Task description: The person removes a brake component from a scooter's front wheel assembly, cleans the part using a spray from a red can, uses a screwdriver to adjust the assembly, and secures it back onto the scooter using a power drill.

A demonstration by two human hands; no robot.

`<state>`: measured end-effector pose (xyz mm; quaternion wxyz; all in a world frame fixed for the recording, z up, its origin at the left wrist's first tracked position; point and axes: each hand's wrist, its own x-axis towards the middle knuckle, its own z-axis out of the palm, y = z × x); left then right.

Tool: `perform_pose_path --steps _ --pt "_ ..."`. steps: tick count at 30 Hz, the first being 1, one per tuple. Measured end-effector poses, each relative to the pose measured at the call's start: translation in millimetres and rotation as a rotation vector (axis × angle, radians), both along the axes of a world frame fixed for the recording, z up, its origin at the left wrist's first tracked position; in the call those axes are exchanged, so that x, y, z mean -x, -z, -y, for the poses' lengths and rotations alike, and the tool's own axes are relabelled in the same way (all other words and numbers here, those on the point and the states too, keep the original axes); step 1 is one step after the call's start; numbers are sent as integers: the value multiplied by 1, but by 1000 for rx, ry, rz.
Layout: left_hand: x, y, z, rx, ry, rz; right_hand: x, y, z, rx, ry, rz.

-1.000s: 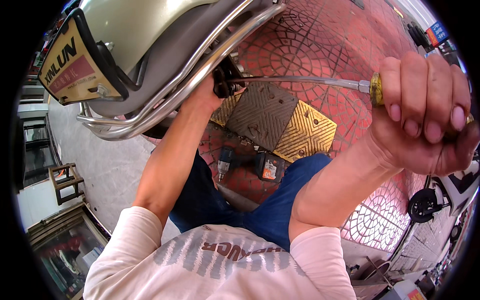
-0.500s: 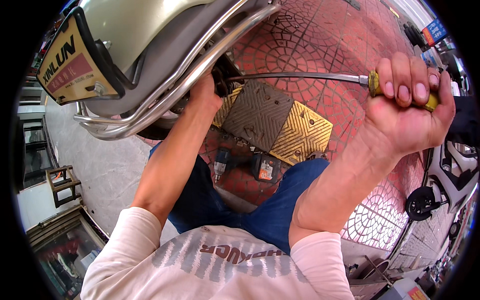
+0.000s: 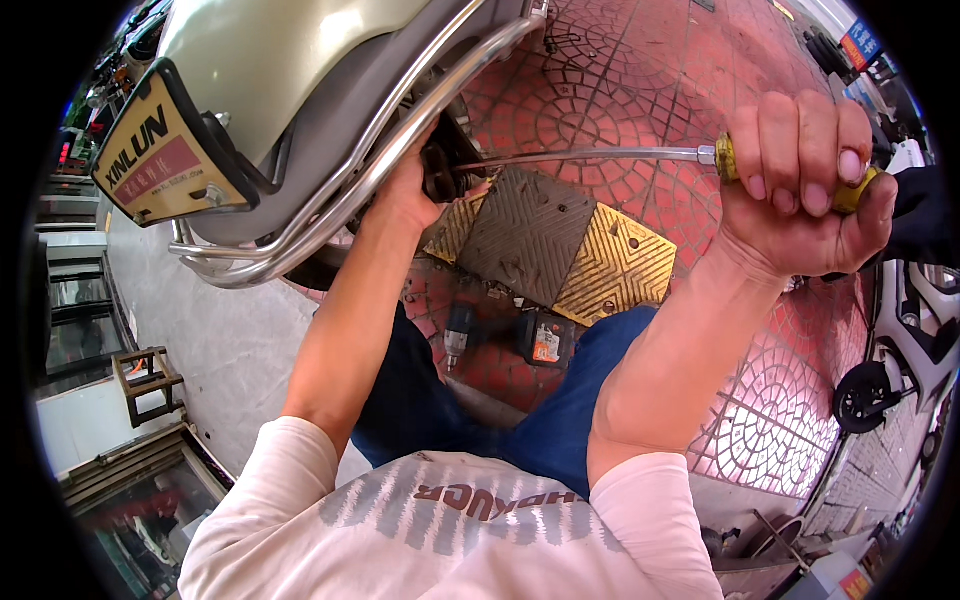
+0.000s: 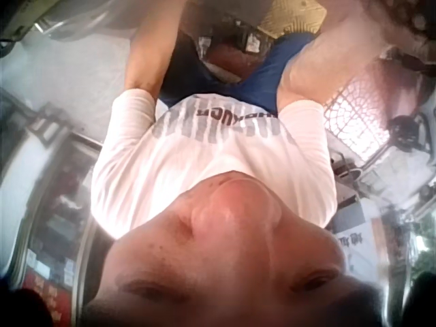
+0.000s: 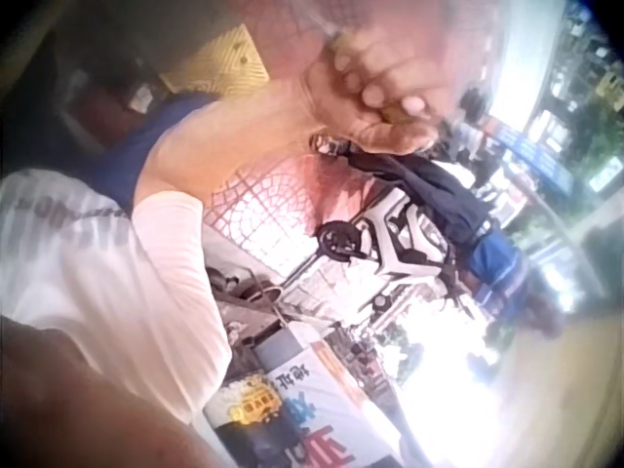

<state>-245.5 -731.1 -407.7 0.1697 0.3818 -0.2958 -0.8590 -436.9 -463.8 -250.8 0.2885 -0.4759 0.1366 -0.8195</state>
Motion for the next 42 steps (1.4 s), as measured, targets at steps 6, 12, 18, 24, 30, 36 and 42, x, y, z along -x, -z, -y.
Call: perform_pose_path --steps 6,12,18,24,30,36,42 --pt "-12 0 -8 175 1 -189 -1 8 6 -115 260 252" --pt "12 -2 -21 278 -321 -34 1 22 12 -171 455 449" --pt "23 -19 -31 321 -395 64 4 27 9 -210 549 541" --pt "17 10 -24 303 -384 -36 13 36 10 -266 648 611" --pt "15 9 2 193 -35 39 2 15 -6 -43 107 113" --pt "-5 17 26 58 145 -52 10 0 -23 91 -44 -29" --pt "-11 16 28 80 212 -104 -13 -19 -22 -12 136 53"
